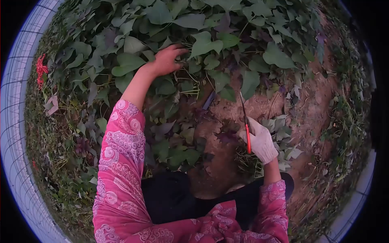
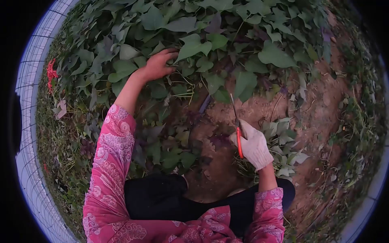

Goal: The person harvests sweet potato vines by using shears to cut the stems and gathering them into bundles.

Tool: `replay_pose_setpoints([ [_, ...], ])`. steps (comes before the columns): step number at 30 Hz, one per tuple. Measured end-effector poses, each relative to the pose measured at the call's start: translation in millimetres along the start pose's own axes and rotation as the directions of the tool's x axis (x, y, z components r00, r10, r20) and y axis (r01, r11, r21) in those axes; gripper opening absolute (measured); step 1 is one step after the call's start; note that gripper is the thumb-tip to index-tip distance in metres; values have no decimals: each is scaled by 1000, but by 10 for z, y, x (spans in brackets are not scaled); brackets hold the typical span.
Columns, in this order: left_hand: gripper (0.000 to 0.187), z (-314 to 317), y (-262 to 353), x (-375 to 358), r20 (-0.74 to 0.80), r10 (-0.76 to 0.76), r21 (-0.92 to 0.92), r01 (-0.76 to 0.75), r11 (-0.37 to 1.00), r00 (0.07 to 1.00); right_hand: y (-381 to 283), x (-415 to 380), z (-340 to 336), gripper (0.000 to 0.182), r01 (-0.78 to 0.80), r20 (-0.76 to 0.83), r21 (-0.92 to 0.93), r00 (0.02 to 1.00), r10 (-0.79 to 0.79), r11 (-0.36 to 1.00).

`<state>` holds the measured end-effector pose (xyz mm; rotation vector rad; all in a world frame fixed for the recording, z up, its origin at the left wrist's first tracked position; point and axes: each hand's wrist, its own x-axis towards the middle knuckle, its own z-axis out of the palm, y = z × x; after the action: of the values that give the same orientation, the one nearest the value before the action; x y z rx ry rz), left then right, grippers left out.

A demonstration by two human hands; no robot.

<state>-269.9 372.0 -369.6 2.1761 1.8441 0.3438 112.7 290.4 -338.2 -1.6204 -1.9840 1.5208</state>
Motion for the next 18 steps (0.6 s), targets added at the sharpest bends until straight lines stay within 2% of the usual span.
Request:
replay_pose_setpoints([
  [1,50,-56,105,-19,18,44,-81,-42,996,999,12,43,65,34,39,42,15,998,-39,999],
  [2,49,-118,212,-37,29,87,-159,-82,984,996,-51,51,85,36,-3,102,19,995,1,1000],
  [3,42,-168,345,-69,-63,214,-189,-223,956,975,-45,70,100,36,4,110,12,994,-6,1000],
  [5,36,-233,536,-246,87,196,-634,-98,767,977,-25,132,183,37,40,142,33,989,-44,999],
  [6,34,-306,582,-316,285,160,-628,58,776,945,-100,144,172,38,39,149,-29,988,-34,999],
  [7,34,-333,476,-412,282,129,-618,77,782,951,-168,143,182,38,58,175,-29,983,-52,998],
  [9,38,-279,265,-548,305,-82,-492,231,840,949,-265,128,164,43,67,143,275,984,-109,959],
  [10,38,-308,118,-587,306,-211,-439,334,834,928,-300,127,143,50,108,135,226,981,-141,968],
  [11,35,-234,-83,-665,99,-254,-293,272,917,962,-287,139,141,50,109,143,220,979,-143,969],
  [12,33,-155,-298,-759,-116,-255,-125,240,963,960,-271,153,135,51,41,185,345,977,-110,938],
  [13,37,-229,-466,-791,-105,-309,151,322,935,945,-274,169,137,53,-36,233,459,969,-81,888],
  [14,37,-238,-563,-905,-108,-322,145,336,931,940,-339,174,160,53,-38,245,450,966,-82,892],
  [16,39,-393,-616,-1102,-205,-364,362,416,834,909,-558,144,232,50,2,236,522,961,-147,853],
  [17,40,-363,-773,-1234,-302,-228,464,351,813,926,-662,141,266,50,0,247,516,957,-149,856],
  [18,40,-403,-836,-1321,-306,-236,462,361,810,922,-774,160,302,49,56,270,440,944,-192,896],
])
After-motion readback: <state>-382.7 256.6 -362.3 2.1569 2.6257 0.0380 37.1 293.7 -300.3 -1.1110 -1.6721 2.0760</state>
